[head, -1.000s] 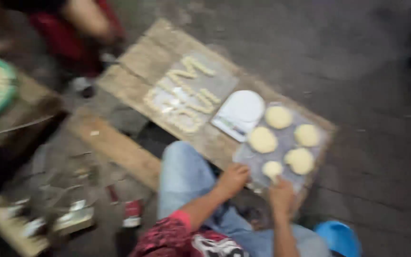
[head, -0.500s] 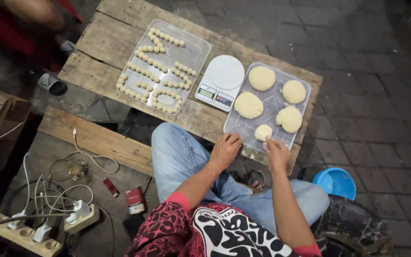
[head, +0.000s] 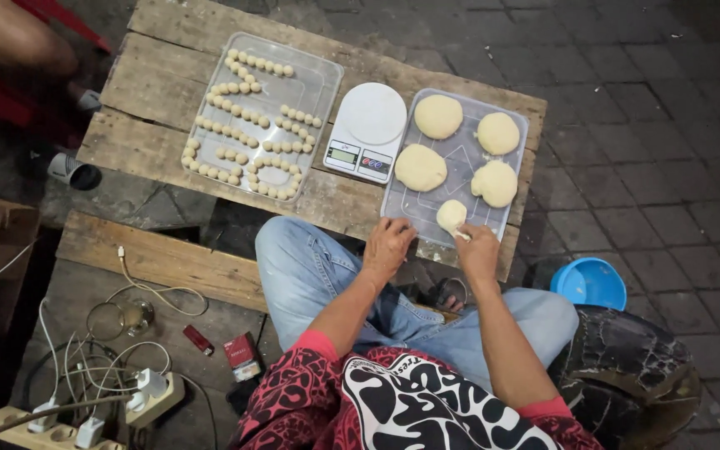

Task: The person sits cross-legged and repeatedly tears small pieces of dough from larger portions, rolls them into balls, weighs them on a digital scale, and places them into a tray. The process is repeated throughout the clip.

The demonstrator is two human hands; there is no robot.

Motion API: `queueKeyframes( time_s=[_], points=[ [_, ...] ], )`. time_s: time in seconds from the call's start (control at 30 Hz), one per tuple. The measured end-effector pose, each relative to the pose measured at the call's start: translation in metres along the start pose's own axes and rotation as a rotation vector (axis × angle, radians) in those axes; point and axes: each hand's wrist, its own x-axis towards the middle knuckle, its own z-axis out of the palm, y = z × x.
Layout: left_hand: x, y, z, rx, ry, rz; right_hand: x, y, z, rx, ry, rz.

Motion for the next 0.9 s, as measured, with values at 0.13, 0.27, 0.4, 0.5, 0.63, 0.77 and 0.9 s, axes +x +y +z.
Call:
queueKeyframes(
  time_s=[0.13,0.27,0.4,0.5,0.63,0.77,0.9],
  points=[
    [0.0,-0.002,0.007,0.001,0.032,-0.012,0.0,0.028,0.012,-0.069,-0.09,-0.115],
    [-0.001,-0.002,0.006,-0.031,0.034,-0.026,-0.005,0.028,0.0,-0.25,-0.226,-0.234],
    [0.002,0.001,0.001,-0.055,0.008,-0.035,-0.03,-0.023,-0.044,-0.402,-0.586,0.033],
    [0.0,0.008,-0.003,-0.117,-0.019,-0.104,-0.046,-0.016,-0.041,-0.008,-0.267,0.048],
    [0.002,0.041,-0.031,-0.578,-0.013,-0.308,-0.058,-0.055,-0.041,0.332,-0.143,0.217],
    [0.001,0.075,-0.065,-0.785,-0.041,-0.269,-0.07,-0.072,-0.039,0.832,-0.212,0.503],
    [-0.014,0.061,-0.049,-0.599,0.032,-0.216,-0.078,-0.081,-0.032,0.934,-0.232,0.538]
  ],
)
